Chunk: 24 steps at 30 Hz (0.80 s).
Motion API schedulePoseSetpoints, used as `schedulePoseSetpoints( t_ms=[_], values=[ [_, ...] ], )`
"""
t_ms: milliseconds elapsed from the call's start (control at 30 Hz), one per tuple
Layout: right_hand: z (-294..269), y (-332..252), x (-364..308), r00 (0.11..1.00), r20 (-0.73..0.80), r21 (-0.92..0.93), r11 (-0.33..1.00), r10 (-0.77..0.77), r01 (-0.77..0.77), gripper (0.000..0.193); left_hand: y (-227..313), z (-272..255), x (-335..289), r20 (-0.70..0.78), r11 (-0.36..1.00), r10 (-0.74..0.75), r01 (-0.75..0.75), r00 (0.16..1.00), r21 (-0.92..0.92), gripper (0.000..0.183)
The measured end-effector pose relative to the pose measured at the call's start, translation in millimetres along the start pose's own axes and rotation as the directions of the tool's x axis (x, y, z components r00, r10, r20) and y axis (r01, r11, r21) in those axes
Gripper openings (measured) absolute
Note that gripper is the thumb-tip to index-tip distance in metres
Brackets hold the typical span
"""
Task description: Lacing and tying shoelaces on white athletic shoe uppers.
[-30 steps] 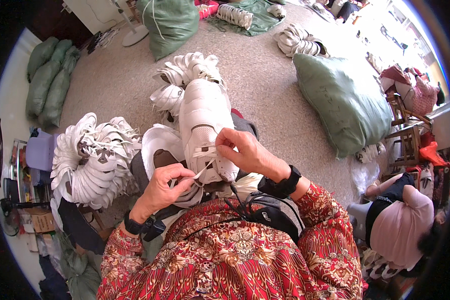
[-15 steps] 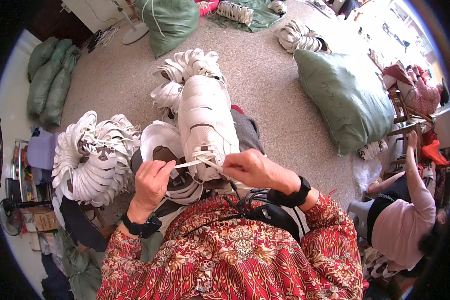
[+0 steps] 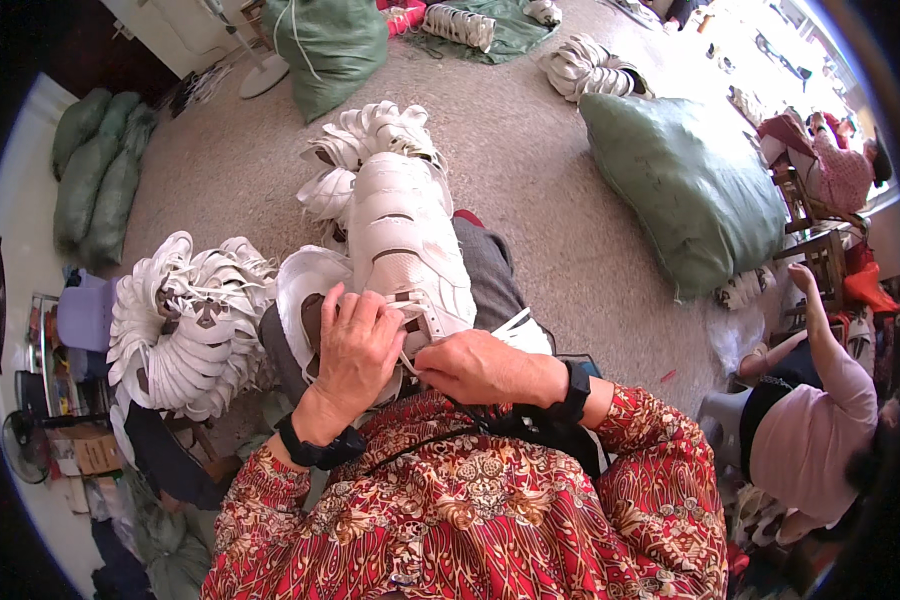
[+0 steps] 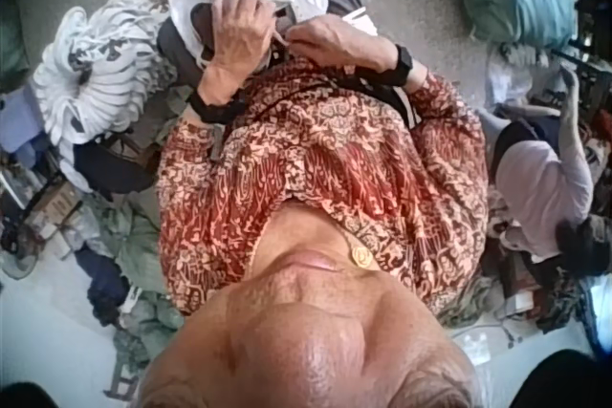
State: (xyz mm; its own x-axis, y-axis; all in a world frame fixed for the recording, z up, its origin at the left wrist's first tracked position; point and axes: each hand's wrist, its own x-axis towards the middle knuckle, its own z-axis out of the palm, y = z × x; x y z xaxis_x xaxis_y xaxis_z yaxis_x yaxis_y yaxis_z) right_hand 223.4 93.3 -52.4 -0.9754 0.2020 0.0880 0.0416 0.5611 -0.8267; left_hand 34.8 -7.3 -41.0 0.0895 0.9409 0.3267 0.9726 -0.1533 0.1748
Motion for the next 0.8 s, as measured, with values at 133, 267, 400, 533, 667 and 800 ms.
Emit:
schedulePoseSetpoints(
  t_ms=[133,267,400,533,667,800],
  values=[
    [-2.7,6.5,1.9,0.998,-0.057,-0.015,1.0,0.003,-0.003,0.014,4.3,0.8,8.2,-0.069,0.998,0.06,-0.059,0.996,0.015,0.021],
    [-2.0,11.1,4.8,1.0,-0.024,-0.05,0.999,0.011,-0.013,0.015,3.3,0.4,12.2,-0.145,0.985,0.121,-0.136,0.982,-0.104,0.019],
    [-1.9,9.2,5.1,0.999,-0.025,0.0,1.0,0.025,-0.025,0.014,2.5,-16.4,1.8,0.073,0.564,-0.134,0.136,0.988,-0.815,0.015],
    [-1.2,17.1,-0.6,0.999,-0.027,-0.018,1.0,-0.025,0.024,0.017,-20.2,-68.4,-8.4,0.256,-0.055,-0.256,0.25,0.932,-0.967,0.016],
    [-1.6,17.4,-2.1,0.999,-0.035,0.042,0.999,-0.015,0.017,0.015,-51.1,-108.0,-38.8,0.198,-0.025,-0.418,0.207,0.886,-0.978,0.009],
    [-14.0,15.9,-9.1,0.999,-0.001,0.19,0.981,0.041,-0.04,0.015,-76.3,-109.1,-58.8,0.094,0.648,-0.566,0.512,0.819,-0.563,0.012]
  ],
)
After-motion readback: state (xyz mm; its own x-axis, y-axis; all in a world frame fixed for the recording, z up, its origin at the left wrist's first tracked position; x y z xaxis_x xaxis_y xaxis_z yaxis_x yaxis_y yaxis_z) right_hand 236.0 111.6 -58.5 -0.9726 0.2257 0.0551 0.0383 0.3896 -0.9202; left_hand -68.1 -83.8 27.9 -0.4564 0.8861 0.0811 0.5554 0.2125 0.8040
